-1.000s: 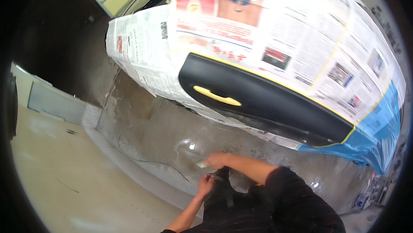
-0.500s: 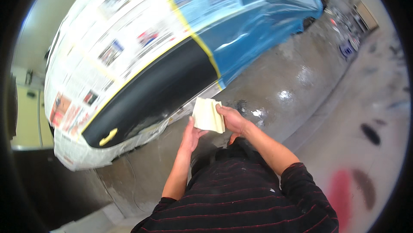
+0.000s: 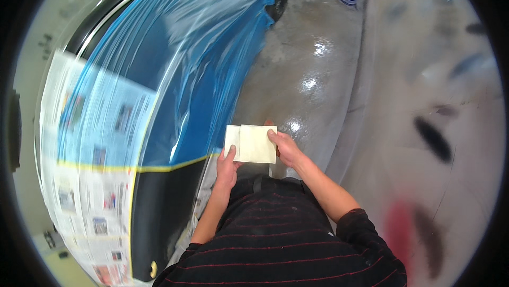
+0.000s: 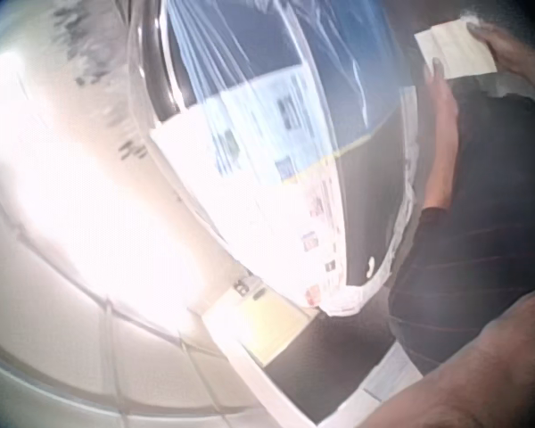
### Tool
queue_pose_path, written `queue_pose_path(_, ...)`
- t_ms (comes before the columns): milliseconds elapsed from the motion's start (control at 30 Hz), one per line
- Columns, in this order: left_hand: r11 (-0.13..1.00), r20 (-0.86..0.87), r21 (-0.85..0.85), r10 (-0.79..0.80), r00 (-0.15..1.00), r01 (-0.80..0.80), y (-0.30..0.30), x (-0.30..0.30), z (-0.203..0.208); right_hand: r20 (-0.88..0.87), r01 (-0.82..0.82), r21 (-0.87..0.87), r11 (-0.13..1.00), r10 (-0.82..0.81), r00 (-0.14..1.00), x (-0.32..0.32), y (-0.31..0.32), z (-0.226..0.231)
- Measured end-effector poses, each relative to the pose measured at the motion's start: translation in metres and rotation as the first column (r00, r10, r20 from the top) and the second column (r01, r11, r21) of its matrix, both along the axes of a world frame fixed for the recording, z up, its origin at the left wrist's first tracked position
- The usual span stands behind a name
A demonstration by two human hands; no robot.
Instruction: The person mixes black paint in a small container using a stir stick, then wipes a masked car door with a cloth to remove dust or residue. The person then picks up a spray gun and wipes it with a cloth.
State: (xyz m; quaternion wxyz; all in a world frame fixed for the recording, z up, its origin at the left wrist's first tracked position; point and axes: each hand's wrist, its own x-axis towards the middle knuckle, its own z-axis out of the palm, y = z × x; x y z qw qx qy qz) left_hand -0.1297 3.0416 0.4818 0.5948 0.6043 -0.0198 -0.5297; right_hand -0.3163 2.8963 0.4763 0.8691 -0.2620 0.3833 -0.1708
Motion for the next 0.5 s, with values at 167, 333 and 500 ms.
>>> queue_pose_path(167, 0.966, 0.605, 0.096, -0.249, 0.757, 0.241, -0.175, -0.005, -0.009, -0.119, 0.245, -0.061, 0.968, -0.251, 0.961, -0.025, -0.129, 0.02)
queue_pose_path(333, 0.75, 0.148, -0.067, -0.645, 0.75, 0.658, -0.346, -0.034, 0.012, -0.099, 0.378, -0.129, 0.917, -0.391, 0.915, -0.06, -0.244, 0.052)
queue_pose_path(500, 0.537, -0.044, -0.129, -0.843, 0.536, 0.834, -0.533, -0.068, 0.006, -0.024, 0.516, -0.111, 0.849, -0.522, 0.853, -0.096, -0.381, 0.061)
